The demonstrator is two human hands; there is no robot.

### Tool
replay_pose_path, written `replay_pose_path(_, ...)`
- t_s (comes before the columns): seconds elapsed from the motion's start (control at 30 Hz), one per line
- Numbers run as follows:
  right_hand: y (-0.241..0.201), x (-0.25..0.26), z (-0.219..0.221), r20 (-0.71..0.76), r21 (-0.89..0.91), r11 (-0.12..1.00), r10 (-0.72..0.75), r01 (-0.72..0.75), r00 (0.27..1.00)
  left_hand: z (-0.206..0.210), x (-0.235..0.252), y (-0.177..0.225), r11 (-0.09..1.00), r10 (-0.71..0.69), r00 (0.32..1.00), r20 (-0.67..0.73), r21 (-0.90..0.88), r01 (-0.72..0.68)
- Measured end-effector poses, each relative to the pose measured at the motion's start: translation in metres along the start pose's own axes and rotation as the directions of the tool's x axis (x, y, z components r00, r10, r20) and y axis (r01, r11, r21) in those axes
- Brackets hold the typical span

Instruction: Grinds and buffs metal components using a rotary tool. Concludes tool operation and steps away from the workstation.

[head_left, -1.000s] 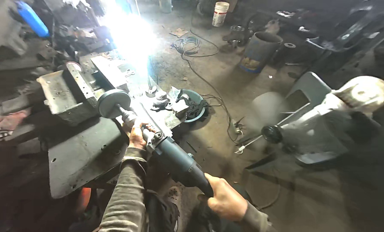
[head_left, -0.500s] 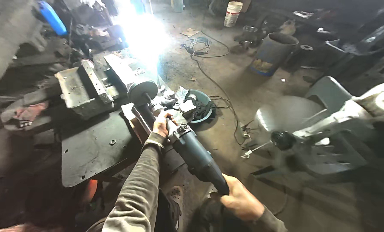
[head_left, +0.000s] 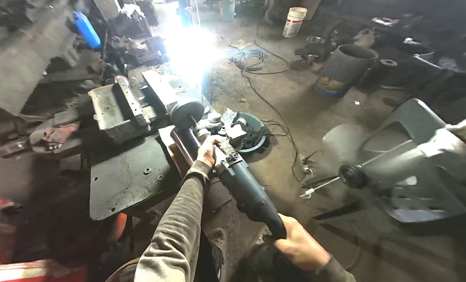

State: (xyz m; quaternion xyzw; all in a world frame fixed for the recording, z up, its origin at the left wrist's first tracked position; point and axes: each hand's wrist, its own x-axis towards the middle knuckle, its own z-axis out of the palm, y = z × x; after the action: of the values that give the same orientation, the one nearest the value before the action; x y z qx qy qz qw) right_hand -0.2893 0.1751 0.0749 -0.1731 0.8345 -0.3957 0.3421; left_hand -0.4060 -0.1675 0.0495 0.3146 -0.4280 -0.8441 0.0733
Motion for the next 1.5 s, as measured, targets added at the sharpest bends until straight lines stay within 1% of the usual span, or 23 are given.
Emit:
replay_pose_path(0.07,-0.006,-0.004,0.003,0.01,-0.042,0.999,0.002,-0.001,1.0,-0.008,-0.019,0.005,0.999,0.041,0.999,0.023,0.028,-0.042)
replay_pose_path(0.17,-0.015,-0.009,0.008,0.033,-0.108,0.994,0.01,-0.006,0.999,-0.022,-0.037,0.011,0.994,0.113,0.993,0.018,0.004,-0.113)
replay_pose_path(0.33,-0.021,-0.01,0.016,0.086,-0.192,0.981,0.022,-0.005,0.996,-0.042,-0.049,0.011,0.989,0.108,0.988,-0.107,-0.094,-0.118)
replay_pose_path(0.43,-0.024,-0.009,0.018,0.11,-0.214,0.977,0.041,-0.016,0.993,-0.055,-0.048,0.007,0.979,0.161,0.98,-0.117,-0.105,-0.174)
replay_pose_path(0.5,-0.025,-0.009,0.019,0.115,-0.22,0.975,0.045,-0.019,0.992,-0.058,-0.048,0.006,0.981,0.151,0.981,-0.123,-0.104,-0.164)
replay_pose_path(0.6,-0.025,-0.01,0.018,0.098,-0.217,0.976,0.045,-0.023,0.994,-0.049,-0.049,0.009,0.984,0.136,0.98,-0.145,-0.097,-0.151)
replay_pose_path(0.7,-0.021,-0.01,0.015,0.075,-0.19,0.982,0.035,-0.02,0.997,-0.037,-0.047,0.011,0.99,0.093,0.989,-0.119,-0.096,-0.104)
replay_pose_path(0.83,-0.009,-0.011,0.008,0.043,-0.116,0.993,0.024,-0.018,0.999,-0.019,-0.041,0.006,0.993,0.099,0.994,-0.04,-0.055,-0.101)
replay_pose_path(0.97,-0.001,-0.007,0.002,0.014,-0.022,0.999,0.026,-0.026,1.0,-0.004,-0.02,0.001,0.998,0.04,0.999,0.021,-0.047,-0.039)
replay_pose_path(1.03,0.002,-0.005,-0.002,0.005,0.006,1.0,0.011,-0.011,1.0,0.006,-0.011,0.001,0.998,0.005,1.0,0.006,-0.056,-0.005)
replay_pose_path(1.1,0.004,-0.004,-0.005,0.006,0.03,1.0,0.009,-0.009,1.0,0.014,-0.005,-0.001,0.999,-0.017,1.0,-0.02,-0.028,0.016)
replay_pose_path(1.23,0.007,-0.002,-0.007,0.009,0.097,0.995,0.007,-0.007,1.0,0.014,0.008,-0.011,0.998,-0.035,0.998,-0.057,0.051,0.037)
replay_pose_path(1.37,0.008,-0.003,-0.008,0.008,0.121,0.993,-0.006,0.005,1.0,0.017,0.015,-0.015,0.995,-0.059,0.995,-0.076,0.071,0.065)
replay_pose_path(1.5,0.006,-0.005,-0.006,0.009,0.134,0.991,0.024,-0.025,1.0,0.014,0.015,-0.015,0.996,-0.044,0.997,-0.071,0.071,0.049)
